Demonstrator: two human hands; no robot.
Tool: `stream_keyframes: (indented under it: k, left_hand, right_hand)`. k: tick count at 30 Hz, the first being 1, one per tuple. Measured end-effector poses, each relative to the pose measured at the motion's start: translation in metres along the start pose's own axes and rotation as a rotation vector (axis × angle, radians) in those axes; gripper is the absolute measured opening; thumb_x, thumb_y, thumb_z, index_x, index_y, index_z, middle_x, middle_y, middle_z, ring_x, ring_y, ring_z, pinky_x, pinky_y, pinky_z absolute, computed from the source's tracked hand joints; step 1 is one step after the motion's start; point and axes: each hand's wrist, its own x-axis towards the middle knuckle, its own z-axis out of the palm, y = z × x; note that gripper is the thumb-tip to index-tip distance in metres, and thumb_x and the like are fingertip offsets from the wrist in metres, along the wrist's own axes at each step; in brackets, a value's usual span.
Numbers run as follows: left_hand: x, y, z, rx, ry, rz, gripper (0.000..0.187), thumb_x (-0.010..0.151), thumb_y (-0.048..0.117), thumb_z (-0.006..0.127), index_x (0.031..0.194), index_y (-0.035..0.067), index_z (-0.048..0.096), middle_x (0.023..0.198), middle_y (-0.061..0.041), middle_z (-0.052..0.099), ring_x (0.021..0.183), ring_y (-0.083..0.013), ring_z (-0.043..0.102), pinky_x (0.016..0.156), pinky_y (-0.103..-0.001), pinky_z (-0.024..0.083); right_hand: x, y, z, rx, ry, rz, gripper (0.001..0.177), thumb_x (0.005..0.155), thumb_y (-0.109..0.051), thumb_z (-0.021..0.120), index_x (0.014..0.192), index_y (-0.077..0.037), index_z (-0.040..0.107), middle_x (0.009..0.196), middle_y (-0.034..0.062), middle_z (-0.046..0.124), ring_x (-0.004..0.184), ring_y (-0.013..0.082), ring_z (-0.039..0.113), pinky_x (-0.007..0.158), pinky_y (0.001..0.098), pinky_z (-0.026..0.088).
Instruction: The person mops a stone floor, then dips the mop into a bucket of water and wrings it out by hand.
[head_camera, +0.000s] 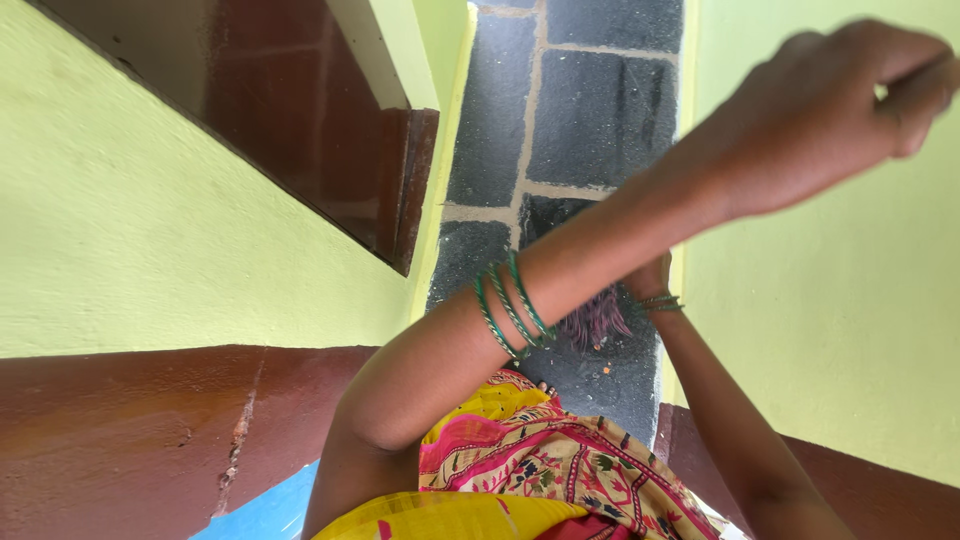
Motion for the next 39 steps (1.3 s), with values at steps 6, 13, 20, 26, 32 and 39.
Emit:
stream_keyframes:
  k: [6,13,20,26,32,39]
  left_hand:
    - [-0.035,-0.002,-0.008,0.176,-0.077,-0.086,0.039,0.103,0.033,0.056,0.076,0.005,0.057,0.059,-0.014,0.06,0.059,-0.0386,0.06,0.062,-0.049,0.046]
    - [-0.069,-0.022,-0.036,0.173,-0.087,-0.139,0.037,0.101,0.027,0.058,0.071,0.005,0.057,0.052,-0.011,0.054,0.042,-0.0245,0.052,0.051,-0.042,0.04]
    - [-0.072,-0.031,-0.044,0.198,-0.02,-0.148,0.041,0.102,0.025,0.058,0.067,0.003,0.056,0.051,-0.01,0.054,0.039,-0.0189,0.048,0.048,-0.039,0.04]
    - [-0.055,-0.017,-0.058,0.198,0.02,-0.19,0.046,0.102,0.027,0.056,0.062,0.005,0.058,0.045,-0.008,0.054,0.036,-0.0144,0.048,0.044,-0.039,0.038]
    - [-0.035,0.009,-0.081,0.264,0.123,-0.241,0.049,0.1,0.026,0.055,0.055,0.006,0.058,0.041,-0.008,0.054,0.033,-0.0153,0.054,0.041,-0.038,0.042]
    - [-0.044,0.045,-0.097,0.342,0.263,-0.325,0.048,0.098,0.028,0.055,0.058,0.003,0.06,0.049,-0.016,0.06,0.044,-0.0293,0.066,0.054,-0.045,0.053]
  right_hand:
    - [0.047,0.005,0.019,0.233,-0.31,0.237,0.034,0.084,-0.035,0.078,0.102,-0.006,0.073,0.087,0.0114,0.072,0.079,0.0258,0.069,0.067,0.038,0.052]
    - [0.078,0.006,0.031,0.259,-0.368,0.311,0.036,0.085,-0.035,0.078,0.105,-0.006,0.072,0.092,0.0117,0.071,0.083,0.0261,0.068,0.07,0.0384,0.051]
    - [0.08,-0.007,0.03,0.252,-0.386,0.294,0.038,0.086,-0.035,0.077,0.108,-0.006,0.07,0.097,0.0121,0.069,0.088,0.0264,0.066,0.074,0.0388,0.049]
    - [0.077,-0.018,0.054,0.282,-0.366,0.168,0.039,0.086,-0.035,0.077,0.111,-0.006,0.069,0.101,0.0124,0.068,0.091,0.0266,0.065,0.077,0.0392,0.048]
    - [0.054,-0.029,0.08,0.318,-0.309,0.027,0.041,0.087,-0.035,0.077,0.114,-0.005,0.067,0.105,0.0126,0.067,0.095,0.0269,0.064,0.08,0.0395,0.048]
    - [0.018,-0.076,0.11,0.453,-0.361,-0.048,0.043,0.088,-0.035,0.076,0.117,-0.005,0.066,0.109,0.013,0.065,0.099,0.0271,0.062,0.084,0.0399,0.046]
